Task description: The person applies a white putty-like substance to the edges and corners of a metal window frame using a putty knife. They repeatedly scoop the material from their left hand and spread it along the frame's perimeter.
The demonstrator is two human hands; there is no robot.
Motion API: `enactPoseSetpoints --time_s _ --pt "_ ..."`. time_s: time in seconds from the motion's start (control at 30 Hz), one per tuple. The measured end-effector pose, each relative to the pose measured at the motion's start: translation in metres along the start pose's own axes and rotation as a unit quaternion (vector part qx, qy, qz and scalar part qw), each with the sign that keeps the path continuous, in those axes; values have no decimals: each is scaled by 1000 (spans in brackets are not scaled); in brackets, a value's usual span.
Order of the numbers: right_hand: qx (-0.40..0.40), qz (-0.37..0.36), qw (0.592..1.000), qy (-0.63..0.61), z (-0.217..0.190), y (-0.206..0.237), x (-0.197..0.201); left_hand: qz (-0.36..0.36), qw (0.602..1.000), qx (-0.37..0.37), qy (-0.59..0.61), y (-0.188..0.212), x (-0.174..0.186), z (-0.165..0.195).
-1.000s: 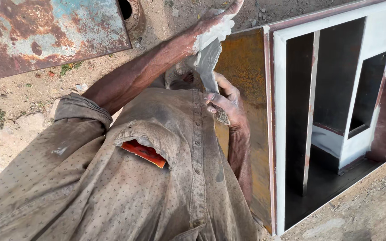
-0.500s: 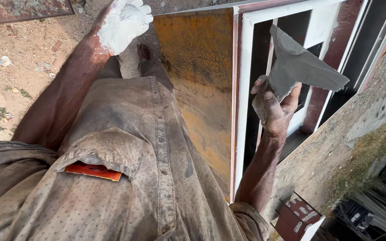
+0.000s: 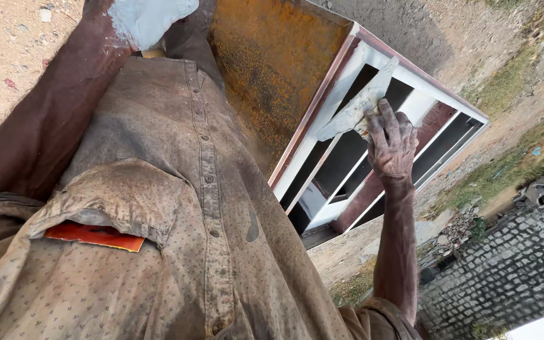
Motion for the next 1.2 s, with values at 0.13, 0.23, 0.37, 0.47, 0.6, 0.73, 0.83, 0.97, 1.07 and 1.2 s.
enactPoseSetpoints --time_s 0.13,0.23,0.37,0.47,0.6,0.73,0.83,0.97,1.07,1.2 --pt "58 18 998 -11 4 -22 -2 30 999 -38 -18 25 11 -9" --pt "74 18 997 -15 5 -32 -2 43 997 -55 -21 37 10 -14" --pt "88 25 995 -37 8 -41 -15 63 995 -76 -18 46 9 -19" --pt "105 52 991 -70 9 -46 -30 72 993 -94 -22 51 9 -20" --pt "103 44 989 -95 10 -47 -49 79 992 -98 -18 56 8 -21" --pt "101 67 990 -72 6 -42 -50 80 991 -104 -22 60 8 -19" --pt "92 109 986 -81 2 -38 -41 79 991 -109 -23 62 8 -18" --pt "98 107 984 -106 0 -49 -37 78 990 -111 -24 64 8 -18" --pt "106 106 983 -102 2 -61 -45 77 990 -117 -31 63 10 -19" --pt "92 53 991 -81 8 -56 -51 77 989 -120 -33 66 13 -20"
Point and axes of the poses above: each hand's wrist, its own y-axis away from the middle knuckle, its own x-axis out of the back of the hand, z = x × y, the point moved 1 cm from there along -y, towards the middle knuckle, and after that the axes turned 6 degrees about z, right-handed, at the moved point
